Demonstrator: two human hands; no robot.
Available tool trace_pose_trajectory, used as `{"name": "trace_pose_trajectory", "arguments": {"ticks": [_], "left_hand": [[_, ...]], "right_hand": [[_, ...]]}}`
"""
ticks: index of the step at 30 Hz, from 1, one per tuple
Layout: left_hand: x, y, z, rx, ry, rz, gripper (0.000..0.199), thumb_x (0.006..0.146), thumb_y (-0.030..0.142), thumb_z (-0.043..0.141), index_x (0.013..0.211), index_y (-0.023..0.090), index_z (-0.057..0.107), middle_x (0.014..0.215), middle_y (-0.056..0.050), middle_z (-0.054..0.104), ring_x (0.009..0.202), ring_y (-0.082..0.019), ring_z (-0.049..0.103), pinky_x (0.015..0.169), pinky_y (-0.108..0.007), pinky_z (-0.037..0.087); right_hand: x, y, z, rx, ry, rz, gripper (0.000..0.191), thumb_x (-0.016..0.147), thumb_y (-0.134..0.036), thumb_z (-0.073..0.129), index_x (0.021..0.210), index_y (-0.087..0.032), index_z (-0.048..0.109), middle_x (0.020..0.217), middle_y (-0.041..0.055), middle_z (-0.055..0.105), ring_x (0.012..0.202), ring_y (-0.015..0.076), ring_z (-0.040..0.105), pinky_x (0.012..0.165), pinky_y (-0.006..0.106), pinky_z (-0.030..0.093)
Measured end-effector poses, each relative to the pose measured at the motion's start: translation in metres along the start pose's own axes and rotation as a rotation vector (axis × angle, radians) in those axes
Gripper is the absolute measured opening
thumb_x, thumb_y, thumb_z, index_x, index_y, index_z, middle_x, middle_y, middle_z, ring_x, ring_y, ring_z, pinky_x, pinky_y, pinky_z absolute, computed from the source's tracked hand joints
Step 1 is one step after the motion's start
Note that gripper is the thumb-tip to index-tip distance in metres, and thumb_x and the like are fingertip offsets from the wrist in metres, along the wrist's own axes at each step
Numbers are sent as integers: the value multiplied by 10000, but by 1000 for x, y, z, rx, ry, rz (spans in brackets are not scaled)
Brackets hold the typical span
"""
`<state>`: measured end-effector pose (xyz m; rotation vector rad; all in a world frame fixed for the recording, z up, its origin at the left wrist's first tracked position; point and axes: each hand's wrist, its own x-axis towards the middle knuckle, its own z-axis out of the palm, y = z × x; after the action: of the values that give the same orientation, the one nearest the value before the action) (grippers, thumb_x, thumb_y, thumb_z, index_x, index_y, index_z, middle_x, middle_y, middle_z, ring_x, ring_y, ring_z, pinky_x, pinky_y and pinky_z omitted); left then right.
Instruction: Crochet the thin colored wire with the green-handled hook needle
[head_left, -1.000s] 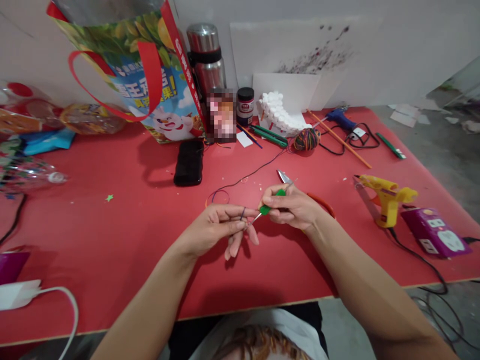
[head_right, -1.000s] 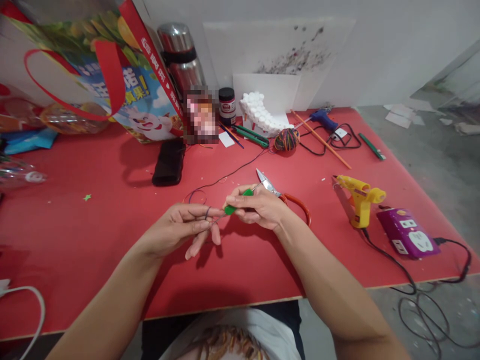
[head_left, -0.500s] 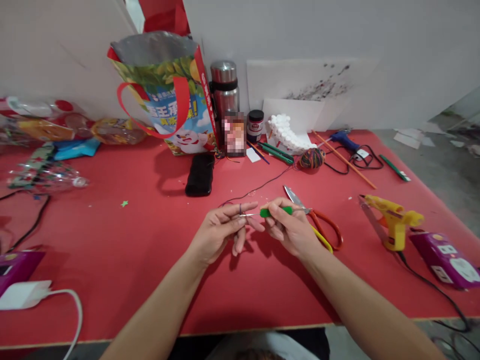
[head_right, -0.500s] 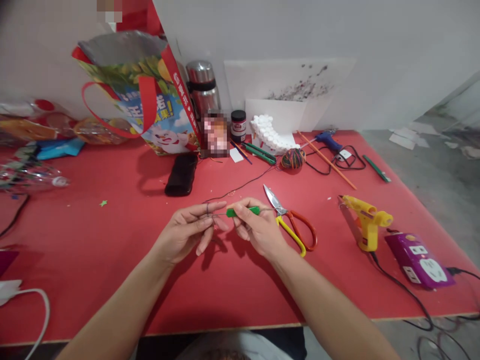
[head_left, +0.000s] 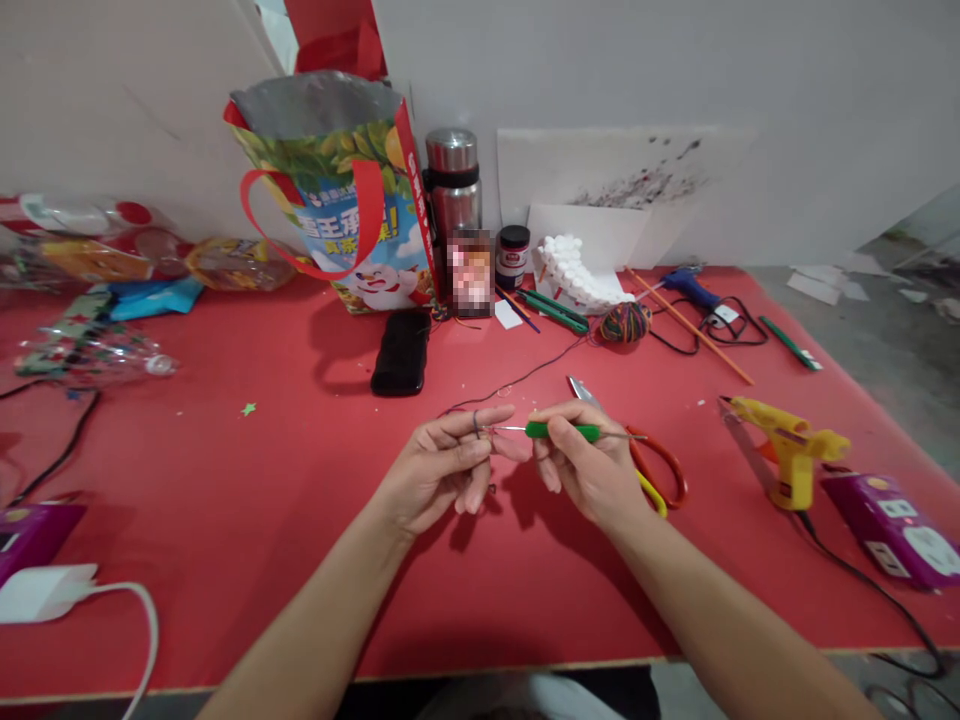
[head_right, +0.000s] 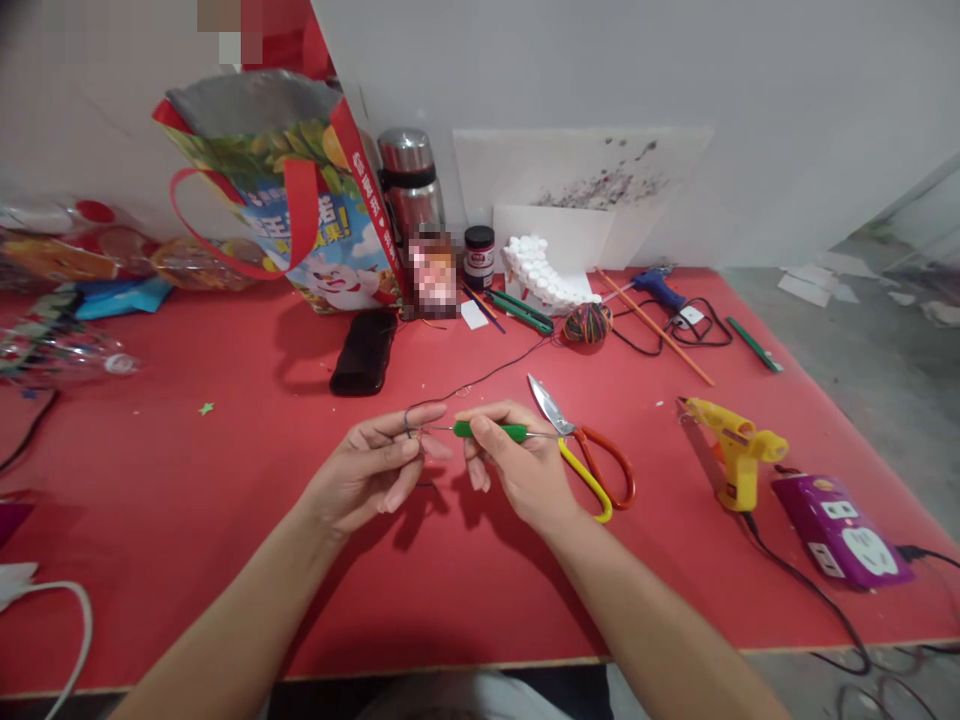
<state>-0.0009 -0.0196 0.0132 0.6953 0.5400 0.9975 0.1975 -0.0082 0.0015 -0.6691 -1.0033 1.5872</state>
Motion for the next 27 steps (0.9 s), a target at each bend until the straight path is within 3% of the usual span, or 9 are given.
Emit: {"name": "trace_pose_trajectory", "arguments": {"ticks": [9, 15, 20, 27], "left_hand": [[0, 2, 3, 25, 62, -37, 391, 845, 169, 806, 1221, 274, 782, 997, -77, 833, 522, -154, 742, 424, -170, 558], [1, 4, 4, 47, 133, -18, 387, 785, 176, 860, 1154, 281, 810, 933, -64, 834, 476, -148, 722, 398, -168, 543], [-1, 4, 2, 55, 105, -11, 384, 805, 196, 849, 1174, 292, 803, 875, -52, 830, 466, -140, 714, 394, -160, 527], [-1, 5, 2, 55, 84, 15, 402, 863, 173, 793, 1261, 223, 762, 970, -110, 831, 776, -215, 803, 591, -217, 615]], "right_hand": [[-1, -3, 2, 13, -55, -23, 127, 993, -265, 672, 1039, -234, 786, 720, -19, 701, 474, 78, 653, 448, 174, 538], [-5, -1, 4, 19, -79, -34, 184, 995, -285, 667, 1126, -246, 789, 774, 4, 715, 543, 123, 714, 488, 225, 591], [-6, -1, 5, 0, -73, -47, 193, 996, -296, 665, 1131, -238, 790, 753, 6, 714, 547, 135, 722, 499, 238, 600], [-3, -3, 3, -42, -34, -44, 184, 992, -310, 673, 1116, -240, 789, 764, 5, 720, 551, 121, 709, 519, 236, 597]]}}
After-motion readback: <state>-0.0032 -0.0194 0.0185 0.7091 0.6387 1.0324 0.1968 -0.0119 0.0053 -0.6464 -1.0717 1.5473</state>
